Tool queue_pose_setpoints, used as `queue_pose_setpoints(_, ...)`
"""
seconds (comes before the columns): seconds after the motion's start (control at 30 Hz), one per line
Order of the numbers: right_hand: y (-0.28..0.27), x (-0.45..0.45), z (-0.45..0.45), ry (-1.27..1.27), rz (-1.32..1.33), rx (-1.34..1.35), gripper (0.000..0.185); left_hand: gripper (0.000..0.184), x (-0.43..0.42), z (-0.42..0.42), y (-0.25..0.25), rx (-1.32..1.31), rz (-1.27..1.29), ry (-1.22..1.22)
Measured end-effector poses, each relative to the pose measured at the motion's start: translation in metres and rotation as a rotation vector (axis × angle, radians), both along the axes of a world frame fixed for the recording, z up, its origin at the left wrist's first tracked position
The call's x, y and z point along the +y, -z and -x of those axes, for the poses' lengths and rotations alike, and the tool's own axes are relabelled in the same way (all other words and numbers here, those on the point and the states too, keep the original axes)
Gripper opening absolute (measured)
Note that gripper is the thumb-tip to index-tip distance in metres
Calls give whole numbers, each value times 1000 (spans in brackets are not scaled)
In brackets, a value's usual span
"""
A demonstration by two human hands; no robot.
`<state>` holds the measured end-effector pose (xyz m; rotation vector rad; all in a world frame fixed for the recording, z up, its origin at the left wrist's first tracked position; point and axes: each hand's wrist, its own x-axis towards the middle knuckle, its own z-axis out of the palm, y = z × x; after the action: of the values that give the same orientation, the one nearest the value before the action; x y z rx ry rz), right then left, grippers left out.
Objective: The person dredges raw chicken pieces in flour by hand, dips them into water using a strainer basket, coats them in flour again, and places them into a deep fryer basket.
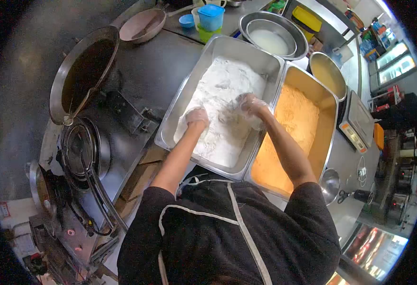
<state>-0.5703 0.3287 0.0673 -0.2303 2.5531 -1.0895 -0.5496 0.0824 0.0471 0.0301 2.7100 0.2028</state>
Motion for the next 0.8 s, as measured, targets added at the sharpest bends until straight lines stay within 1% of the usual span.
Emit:
queue_pose_setpoints(0.03,-8,-1,-3,2,4,-11,31,33,-2,0,-3,-11,4,2)
queue_pose_setpoints(0.1,-12,-8,-3,36,-106,-38,34,53,-15,3,-8,-211,21,173)
queue_pose_setpoints(0.13,-8,-9,3,21,-98,-44,34,53,-22,1,-6,-218,26,158)
queue_pose_setpoints(0.2,7,-5,15,-372,-86,-165,33,57,-37,-1,0,-239,-76,254)
queue_pose_setpoints(0.23,27,-10,14,-384,-82,-170,33,57,-44,-4,0,-245,-74,241)
queue_pose_setpoints(0.3,82,-17,3,-302,-331,130,23,56,-56,-12,-2,-112,-279,174)
queue_pose_setpoints(0.33,96,-14,1,-307,-327,125,23,56,-60,-13,-7,-118,-277,169)
queue_pose_setpoints(0.37,107,-7,1,-358,-264,152,23,60,-64,-13,-17,-113,-315,80)
queue_pose_setpoints(0.4,132,3,4,-388,-230,169,24,64,-69,-13,-22,-106,-353,-10)
queue_pose_setpoints(0.43,156,12,8,-418,-195,185,27,64,-77,-13,-19,-102,-348,-18)
queue_pose_setpoints(0.47,201,25,17,-643,-374,340,27,67,-85,-12,-11,-105,-596,-73)
queue_pose_setpoints(0.5,179,19,11,-663,-418,239,26,69,-89,-11,-7,-108,-848,-125)
queue_pose_setpoints(0.53,146,9,1,-666,-464,171,26,69,-89,-9,-6,-108,-847,-126)
queue_pose_setpoints(0.6,75,-12,-22,-682,-507,118,26,64,-89,-6,-5,-49,-474,-132)
queue_pose_setpoints(0.63,53,-18,-28,-680,-514,107,27,64,-83,-8,-9,-50,-476,-137)
queue_pose_setpoints(0.7,57,-20,-30,-673,-532,114,27,51,-64,-15,-27,-76,-227,42)
queue_pose_setpoints(0.73,63,-20,-30,-660,-549,125,28,51,-57,-19,-29,-77,-226,40)
queue_pose_setpoints(0.77,69,-22,-29,-658,-548,124,28,47,-50,-24,-32,-51,-157,19)
queue_pose_setpoints(0.8,75,-25,-27,-682,-659,67,28,43,-44,-26,-33,-25,-89,2)
